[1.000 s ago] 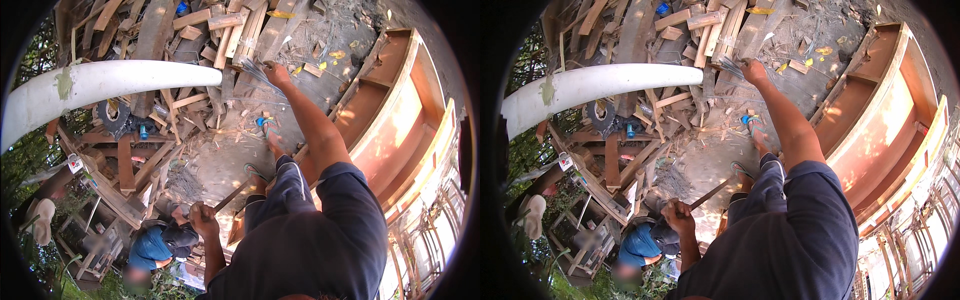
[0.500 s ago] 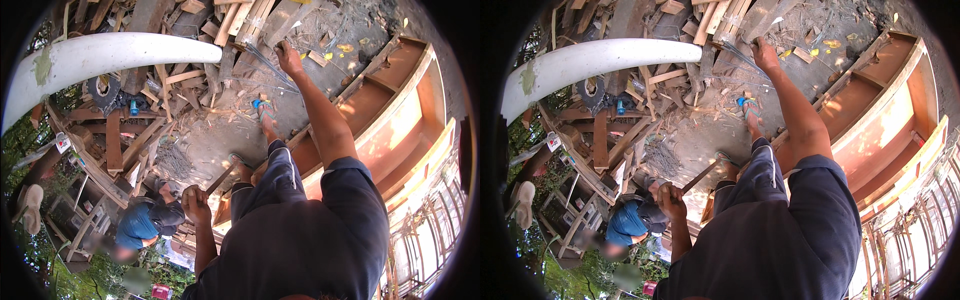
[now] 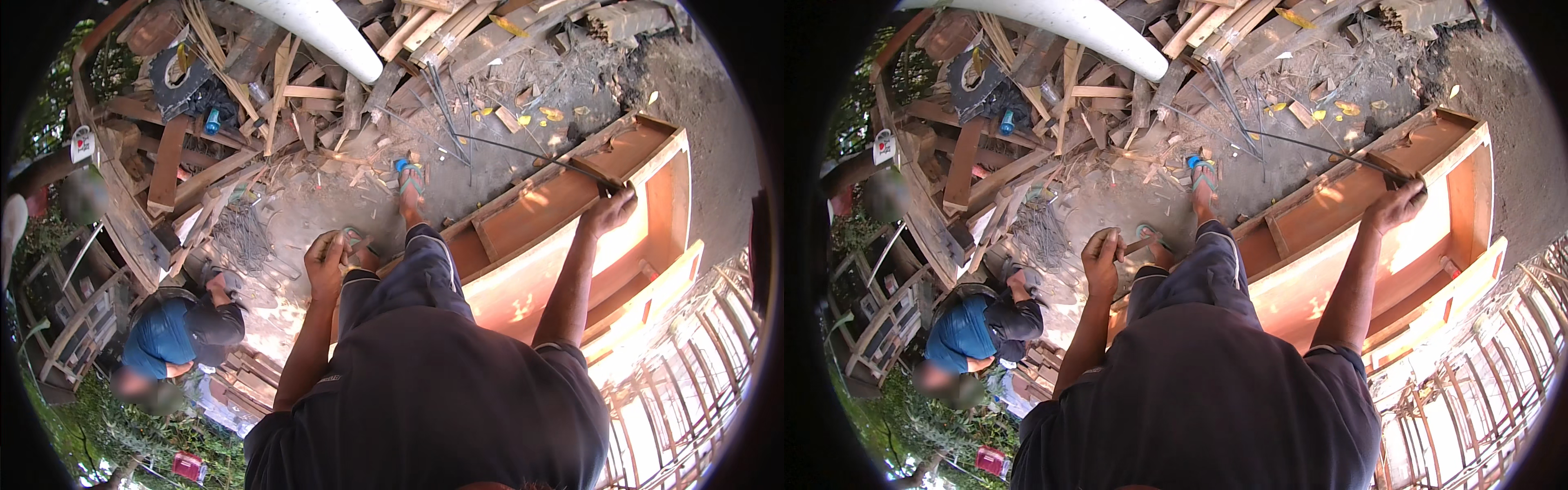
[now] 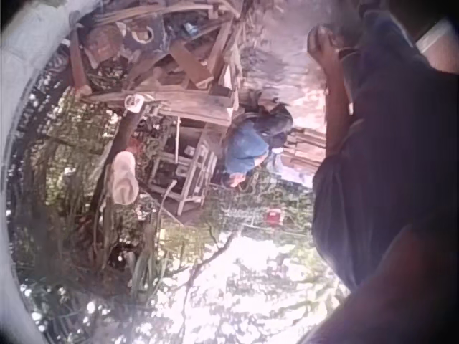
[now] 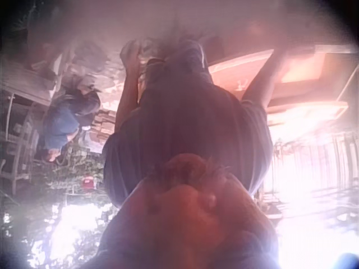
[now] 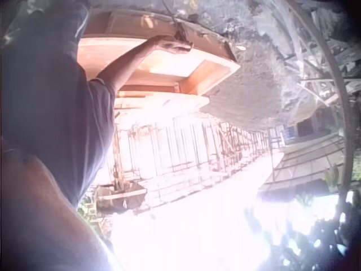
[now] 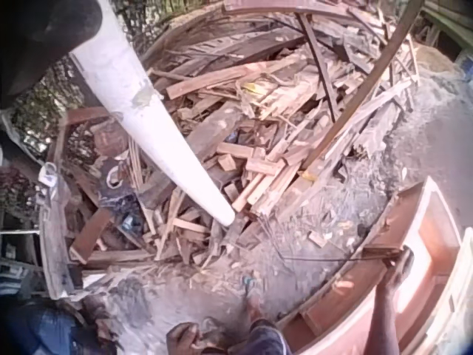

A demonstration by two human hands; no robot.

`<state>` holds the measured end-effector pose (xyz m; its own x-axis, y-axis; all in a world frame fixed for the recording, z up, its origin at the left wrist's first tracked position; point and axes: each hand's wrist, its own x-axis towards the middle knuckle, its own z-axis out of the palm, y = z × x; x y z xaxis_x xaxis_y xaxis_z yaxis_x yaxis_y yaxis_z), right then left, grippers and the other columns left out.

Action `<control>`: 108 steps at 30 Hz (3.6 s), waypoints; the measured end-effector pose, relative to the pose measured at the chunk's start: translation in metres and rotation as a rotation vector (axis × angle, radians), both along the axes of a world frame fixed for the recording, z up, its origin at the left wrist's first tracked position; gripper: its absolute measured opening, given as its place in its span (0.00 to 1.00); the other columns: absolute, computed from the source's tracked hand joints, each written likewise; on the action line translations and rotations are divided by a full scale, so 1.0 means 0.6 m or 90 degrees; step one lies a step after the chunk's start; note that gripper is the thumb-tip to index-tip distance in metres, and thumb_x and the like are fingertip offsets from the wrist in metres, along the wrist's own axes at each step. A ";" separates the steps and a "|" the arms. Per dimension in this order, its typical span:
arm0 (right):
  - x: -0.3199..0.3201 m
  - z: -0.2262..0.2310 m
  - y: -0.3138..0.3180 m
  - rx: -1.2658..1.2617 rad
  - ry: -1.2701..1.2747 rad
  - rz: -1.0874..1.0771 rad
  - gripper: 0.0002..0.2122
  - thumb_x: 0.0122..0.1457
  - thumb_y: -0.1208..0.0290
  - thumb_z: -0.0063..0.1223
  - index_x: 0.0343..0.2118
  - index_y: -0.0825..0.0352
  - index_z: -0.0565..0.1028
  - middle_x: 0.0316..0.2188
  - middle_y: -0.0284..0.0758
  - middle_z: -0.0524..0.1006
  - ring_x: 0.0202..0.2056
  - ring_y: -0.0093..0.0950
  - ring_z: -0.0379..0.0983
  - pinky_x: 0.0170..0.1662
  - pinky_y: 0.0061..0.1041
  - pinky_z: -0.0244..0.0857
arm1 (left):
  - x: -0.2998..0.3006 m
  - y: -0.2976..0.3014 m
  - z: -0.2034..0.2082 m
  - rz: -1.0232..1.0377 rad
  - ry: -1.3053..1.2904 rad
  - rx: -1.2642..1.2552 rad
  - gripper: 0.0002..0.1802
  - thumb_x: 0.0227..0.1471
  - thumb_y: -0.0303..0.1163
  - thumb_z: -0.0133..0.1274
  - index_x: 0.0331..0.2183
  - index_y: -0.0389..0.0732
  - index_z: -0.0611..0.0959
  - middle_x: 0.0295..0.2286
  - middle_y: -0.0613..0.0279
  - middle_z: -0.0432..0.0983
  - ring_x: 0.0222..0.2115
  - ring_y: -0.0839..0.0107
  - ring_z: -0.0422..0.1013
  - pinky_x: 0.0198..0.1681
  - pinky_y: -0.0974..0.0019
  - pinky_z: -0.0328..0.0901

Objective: The person bends lengths of metal rebar using a manual bending tool fixed to a wooden workbench.

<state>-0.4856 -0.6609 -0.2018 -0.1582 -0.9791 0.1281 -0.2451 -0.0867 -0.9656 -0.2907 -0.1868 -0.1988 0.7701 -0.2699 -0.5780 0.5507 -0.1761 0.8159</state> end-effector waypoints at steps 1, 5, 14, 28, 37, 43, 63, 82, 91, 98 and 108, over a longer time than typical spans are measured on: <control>-0.024 0.022 -0.013 0.012 -0.003 -0.032 0.15 0.69 0.62 0.40 0.44 0.72 0.70 0.34 0.41 0.76 0.32 0.28 0.75 0.33 0.29 0.76 | -0.002 0.000 -0.004 0.011 0.001 -0.015 0.10 0.60 0.29 0.54 0.39 0.31 0.81 0.25 0.63 0.75 0.19 0.82 0.63 0.23 0.75 0.59; -0.096 0.074 -0.007 0.159 -0.080 -0.087 0.20 0.65 0.66 0.47 0.52 0.77 0.65 0.36 0.47 0.75 0.37 0.38 0.76 0.36 0.37 0.79 | -0.012 0.023 -0.025 -0.011 -0.017 -0.012 0.12 0.59 0.31 0.56 0.39 0.31 0.82 0.28 0.62 0.80 0.19 0.84 0.64 0.21 0.76 0.59; -0.095 -0.033 0.203 0.471 -0.410 0.046 0.13 0.70 0.65 0.38 0.40 0.71 0.71 0.36 0.40 0.75 0.40 0.38 0.74 0.49 0.43 0.73 | -0.005 0.096 0.034 -0.009 -0.060 -0.136 0.17 0.59 0.35 0.56 0.47 0.37 0.81 0.30 0.66 0.81 0.18 0.87 0.62 0.19 0.79 0.59; -0.024 -0.010 0.559 0.579 -0.173 0.461 0.05 0.59 0.70 0.59 0.31 0.64 0.75 0.25 0.30 0.75 0.30 0.28 0.74 0.41 0.31 0.72 | 0.009 0.422 0.175 0.254 -0.158 -0.214 0.20 0.61 0.44 0.53 0.25 0.37 0.79 0.17 0.65 0.72 0.15 0.81 0.64 0.16 0.74 0.61; 0.099 0.205 0.821 0.154 0.366 1.149 0.13 0.59 0.66 0.59 0.41 0.70 0.80 0.35 0.35 0.82 0.34 0.25 0.76 0.40 0.24 0.67 | 0.083 0.607 0.212 0.423 -0.166 -0.160 0.17 0.59 0.42 0.56 0.24 0.41 0.77 0.15 0.64 0.72 0.13 0.80 0.61 0.17 0.74 0.55; 0.167 0.206 0.914 0.327 0.228 1.099 0.11 0.60 0.73 0.55 0.43 0.70 0.79 0.29 0.33 0.80 0.30 0.19 0.71 0.34 0.22 0.66 | 0.113 0.635 0.249 0.431 -0.160 -0.196 0.13 0.58 0.37 0.56 0.29 0.36 0.82 0.17 0.64 0.75 0.15 0.82 0.63 0.19 0.75 0.54; 0.814 0.162 1.078 0.561 0.012 1.032 0.09 0.63 0.75 0.52 0.45 0.67 0.71 0.38 0.37 0.80 0.37 0.27 0.78 0.36 0.29 0.76 | 0.259 0.594 0.146 0.158 -0.216 -0.007 0.13 0.55 0.30 0.59 0.39 0.29 0.84 0.30 0.59 0.83 0.31 0.77 0.75 0.37 0.72 0.68; 0.946 0.084 1.126 0.226 0.407 1.079 0.17 0.46 0.59 0.69 0.29 0.70 0.82 0.20 0.37 0.80 0.25 0.28 0.77 0.32 0.29 0.68 | 0.339 0.638 0.104 0.259 -0.123 0.020 0.09 0.54 0.30 0.55 0.30 0.33 0.84 0.24 0.64 0.80 0.26 0.80 0.71 0.32 0.73 0.64; 0.962 0.108 1.135 0.002 0.583 1.151 0.17 0.46 0.54 0.66 0.28 0.66 0.83 0.25 0.44 0.81 0.31 0.40 0.79 0.38 0.35 0.71 | 0.346 0.649 0.076 0.226 -0.099 0.044 0.11 0.54 0.30 0.55 0.33 0.30 0.84 0.24 0.61 0.80 0.26 0.78 0.73 0.32 0.72 0.66; 0.974 0.108 1.137 0.016 0.631 1.168 0.18 0.45 0.54 0.66 0.29 0.66 0.83 0.28 0.44 0.82 0.34 0.41 0.80 0.41 0.36 0.71 | 0.339 0.653 0.063 0.244 -0.101 0.008 0.13 0.57 0.34 0.55 0.34 0.32 0.83 0.25 0.63 0.80 0.27 0.79 0.73 0.33 0.72 0.66; 0.957 0.113 1.129 -0.029 0.537 1.175 0.19 0.49 0.53 0.64 0.30 0.69 0.81 0.26 0.45 0.81 0.32 0.41 0.79 0.38 0.36 0.69 | 0.317 0.732 0.168 0.570 -0.079 -0.027 0.20 0.60 0.44 0.55 0.30 0.34 0.83 0.16 0.69 0.68 0.17 0.83 0.61 0.21 0.77 0.54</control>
